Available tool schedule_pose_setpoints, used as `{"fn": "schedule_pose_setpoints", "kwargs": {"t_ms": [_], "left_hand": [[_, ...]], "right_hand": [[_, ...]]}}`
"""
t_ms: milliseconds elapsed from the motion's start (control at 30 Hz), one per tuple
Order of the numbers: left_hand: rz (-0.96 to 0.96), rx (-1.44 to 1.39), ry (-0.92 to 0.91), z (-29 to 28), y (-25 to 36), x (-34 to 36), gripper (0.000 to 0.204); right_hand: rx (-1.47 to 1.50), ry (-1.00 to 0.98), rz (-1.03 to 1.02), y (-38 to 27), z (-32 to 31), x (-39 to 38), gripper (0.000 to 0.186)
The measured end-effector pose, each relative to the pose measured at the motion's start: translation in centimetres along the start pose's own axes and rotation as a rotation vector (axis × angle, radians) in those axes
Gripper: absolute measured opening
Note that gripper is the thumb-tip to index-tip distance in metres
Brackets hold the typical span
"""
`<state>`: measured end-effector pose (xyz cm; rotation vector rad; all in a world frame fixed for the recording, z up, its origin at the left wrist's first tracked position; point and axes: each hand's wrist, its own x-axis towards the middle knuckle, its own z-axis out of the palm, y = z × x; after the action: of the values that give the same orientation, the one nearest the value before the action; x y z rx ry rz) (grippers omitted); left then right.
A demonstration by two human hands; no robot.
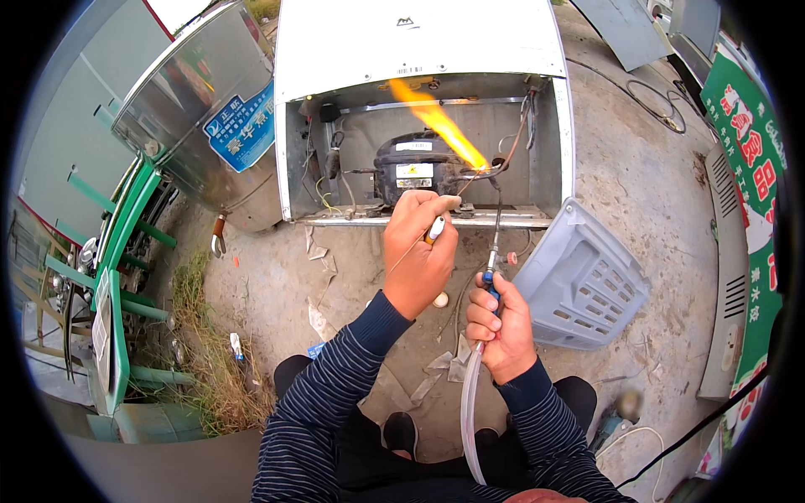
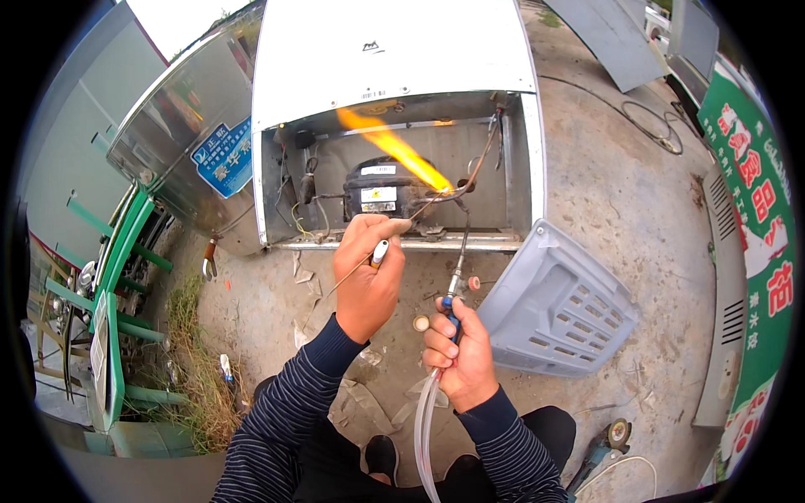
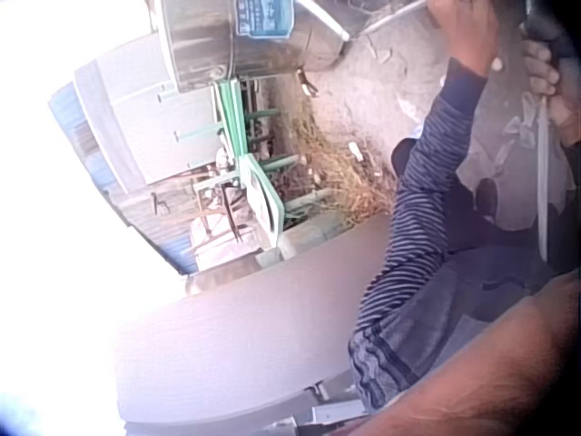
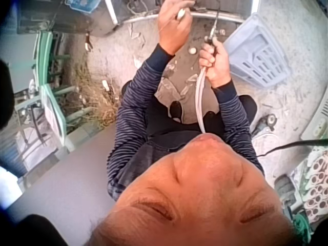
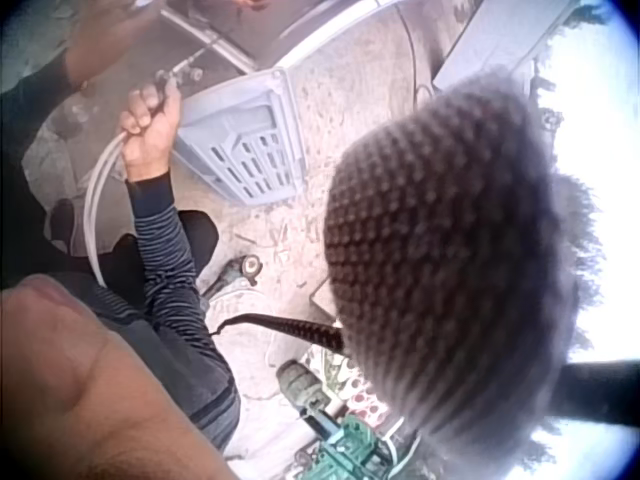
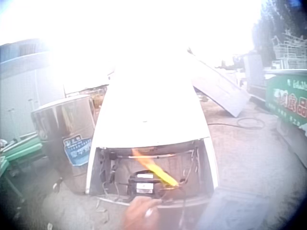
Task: The person uses a handheld blowtorch to heat a metal component inside an open appliance unit. They apply a soldering rod to the heated area to join or repair the metal, then briefly use a spray can on the component before continuing to heat it.
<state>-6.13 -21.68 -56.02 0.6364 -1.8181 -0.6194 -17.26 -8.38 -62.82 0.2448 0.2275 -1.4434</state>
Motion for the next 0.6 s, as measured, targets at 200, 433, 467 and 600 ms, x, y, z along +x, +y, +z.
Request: {"fn": "schedule_pose_setpoints", "kwargs": {"t_ms": [200,433,467,600], "left_hand": [[0.009,-0.012,0.006,0.6,-0.8,0.5,0.021],[0.002,-0.022,0.003,1.1,-1.3,0.8,0.021],[-0.005,-0.021,0.000,1.0,-1.3,0.8,0.020],[-0.023,-0.032,0.010,0.9,-1.2,0.7,0.020]], "right_hand": [[0.003,0.003,0.002,0.1,0.0,0.0,0.021],[0.000,0.010,-0.005,0.1,-0.2,0.0,0.021],[-0.001,0.008,-0.005,0.1,-0.2,0.1,0.021],[-0.010,-0.001,-0.003,0.1,-0.3,0.1,0.022]]}}
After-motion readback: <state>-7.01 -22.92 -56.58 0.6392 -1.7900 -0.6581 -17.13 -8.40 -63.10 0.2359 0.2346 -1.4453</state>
